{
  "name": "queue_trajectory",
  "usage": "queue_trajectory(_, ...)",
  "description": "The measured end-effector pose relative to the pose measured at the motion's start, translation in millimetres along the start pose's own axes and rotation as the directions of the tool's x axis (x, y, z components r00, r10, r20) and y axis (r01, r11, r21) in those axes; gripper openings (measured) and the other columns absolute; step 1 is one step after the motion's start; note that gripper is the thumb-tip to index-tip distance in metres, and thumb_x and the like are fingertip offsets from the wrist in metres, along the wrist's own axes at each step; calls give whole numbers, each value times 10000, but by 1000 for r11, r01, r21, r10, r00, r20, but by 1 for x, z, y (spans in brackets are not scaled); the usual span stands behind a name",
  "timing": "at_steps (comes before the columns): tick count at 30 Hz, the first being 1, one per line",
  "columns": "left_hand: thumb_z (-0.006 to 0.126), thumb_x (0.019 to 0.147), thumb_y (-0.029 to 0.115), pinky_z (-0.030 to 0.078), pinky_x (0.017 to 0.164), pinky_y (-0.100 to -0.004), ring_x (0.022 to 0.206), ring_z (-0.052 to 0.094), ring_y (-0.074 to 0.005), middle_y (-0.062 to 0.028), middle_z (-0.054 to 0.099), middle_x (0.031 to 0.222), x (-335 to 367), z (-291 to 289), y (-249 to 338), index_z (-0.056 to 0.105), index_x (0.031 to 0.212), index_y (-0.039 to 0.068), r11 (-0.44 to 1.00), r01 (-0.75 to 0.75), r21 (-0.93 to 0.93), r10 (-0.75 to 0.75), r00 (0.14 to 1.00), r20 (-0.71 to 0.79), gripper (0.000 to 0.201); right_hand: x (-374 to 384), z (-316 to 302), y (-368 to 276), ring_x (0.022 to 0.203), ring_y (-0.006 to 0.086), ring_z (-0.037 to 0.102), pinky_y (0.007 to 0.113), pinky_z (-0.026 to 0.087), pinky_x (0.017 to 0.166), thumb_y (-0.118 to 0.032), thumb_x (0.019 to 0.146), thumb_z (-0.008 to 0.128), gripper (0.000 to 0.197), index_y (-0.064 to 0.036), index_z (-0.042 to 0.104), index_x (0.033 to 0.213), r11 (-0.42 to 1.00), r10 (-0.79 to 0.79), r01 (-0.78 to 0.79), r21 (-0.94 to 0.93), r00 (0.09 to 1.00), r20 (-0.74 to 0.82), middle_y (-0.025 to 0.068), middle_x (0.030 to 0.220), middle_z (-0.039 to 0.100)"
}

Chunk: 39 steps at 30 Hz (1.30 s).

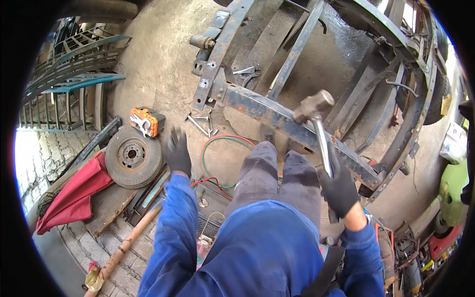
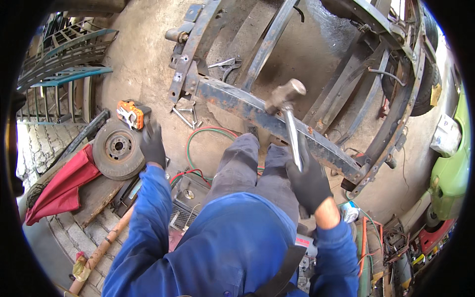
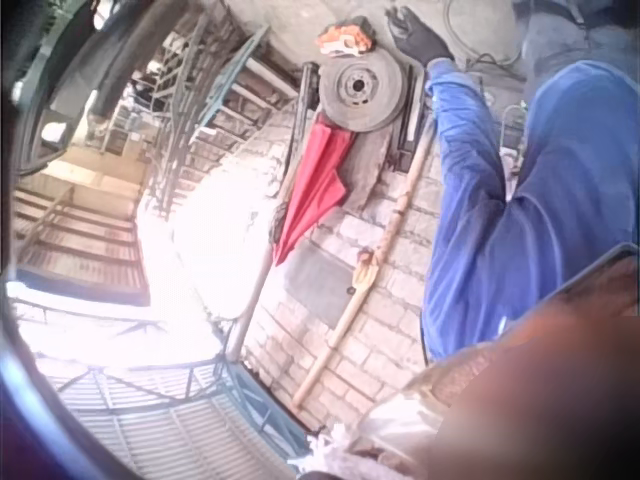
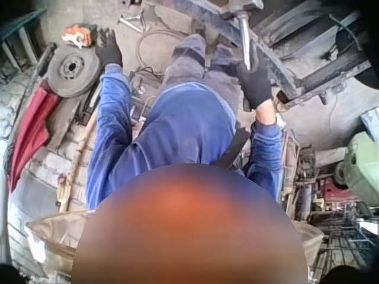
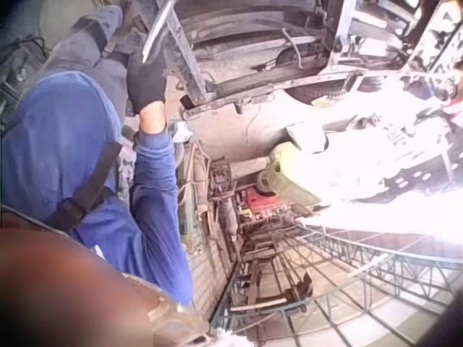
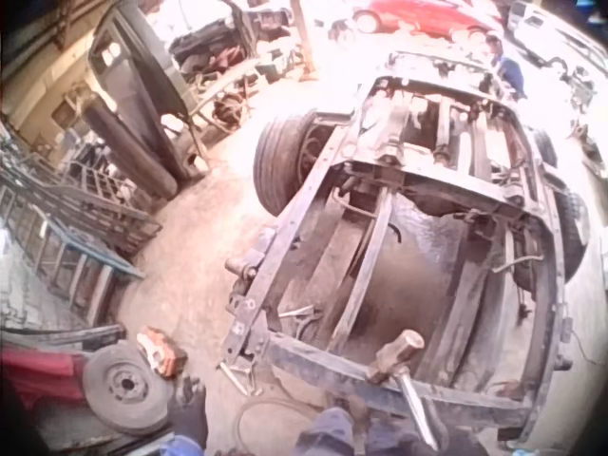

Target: The person uses a handheld oxy-acetylene torch to cut a section of a vehicle chassis frame. They then use a hammer to strike and separate the cut metal piece before continuing to cut another section of the frame.

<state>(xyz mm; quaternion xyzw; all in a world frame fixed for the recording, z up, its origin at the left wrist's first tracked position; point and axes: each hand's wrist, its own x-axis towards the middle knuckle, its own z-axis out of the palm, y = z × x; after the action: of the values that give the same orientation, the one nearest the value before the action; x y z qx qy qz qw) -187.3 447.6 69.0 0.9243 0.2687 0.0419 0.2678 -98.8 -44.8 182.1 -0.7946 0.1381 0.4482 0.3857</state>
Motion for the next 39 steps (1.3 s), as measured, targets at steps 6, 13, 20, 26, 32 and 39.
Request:
queue_trajectory(6,601,1100,437,561,914,-514,1081,691,-436,-198,743,1166,259,76,149,768,1258,127,648,-608,459,681,733,10,386,-6,7,30,638,160,688,391,565,618,-157,980,684,829,-46,336,1725,952,143,-152,267,988,54,155,784,703)
queue_trajectory(13,724,1003,303,520,1021,-482,1164,669,-397,-180,730,1202,332,183,259,751,1310,116,544,-796,266,810,581,80,361,18,4,8,661,178,691,368,562,677,-116,975,696,838,-64,337,1731,932,112,-132,339,991,78,191,787,718)
queue_trajectory(20,700,1004,265,541,985,-481,1127,682,-393,-175,728,1177,329,193,254,745,1326,132,583,-773,248,768,625,142,352,62,-40,-56,603,76,591,267,502,578,-124,993,671,787,-40,373,1717,900,-3,75,429,986,-166,95,953,697)
queue_trajectory(26,683,1004,232,559,974,-476,1117,710,-386,-179,739,1166,328,197,251,732,1300,115,655,-752,69,749,659,70,322,138,-62,-136,577,59,577,240,496,487,-183,1049,670,703,-85,420,1699,828,-256,468,308,805,-535,38,824,661)
queue_trajectory(32,663,987,197,556,972,-487,1116,697,-410,-193,728,1165,339,195,248,712,1309,116,649,-746,151,746,663,70,336,169,14,-145,891,454,732,544,585,838,-195,1055,603,680,-88,382,1690,975,-196,213,-71,962,188,340,1079,708)
queue_trajectory(39,652,972,198,546,971,-510,1111,677,-432,-200,714,1175,338,195,251,707,1280,111,591,-773,229,774,624,106,324,159,-37,-105,564,105,604,315,538,557,-182,1005,646,736,-36,413,1688,969,-237,219,113,954,184,89,857,725)
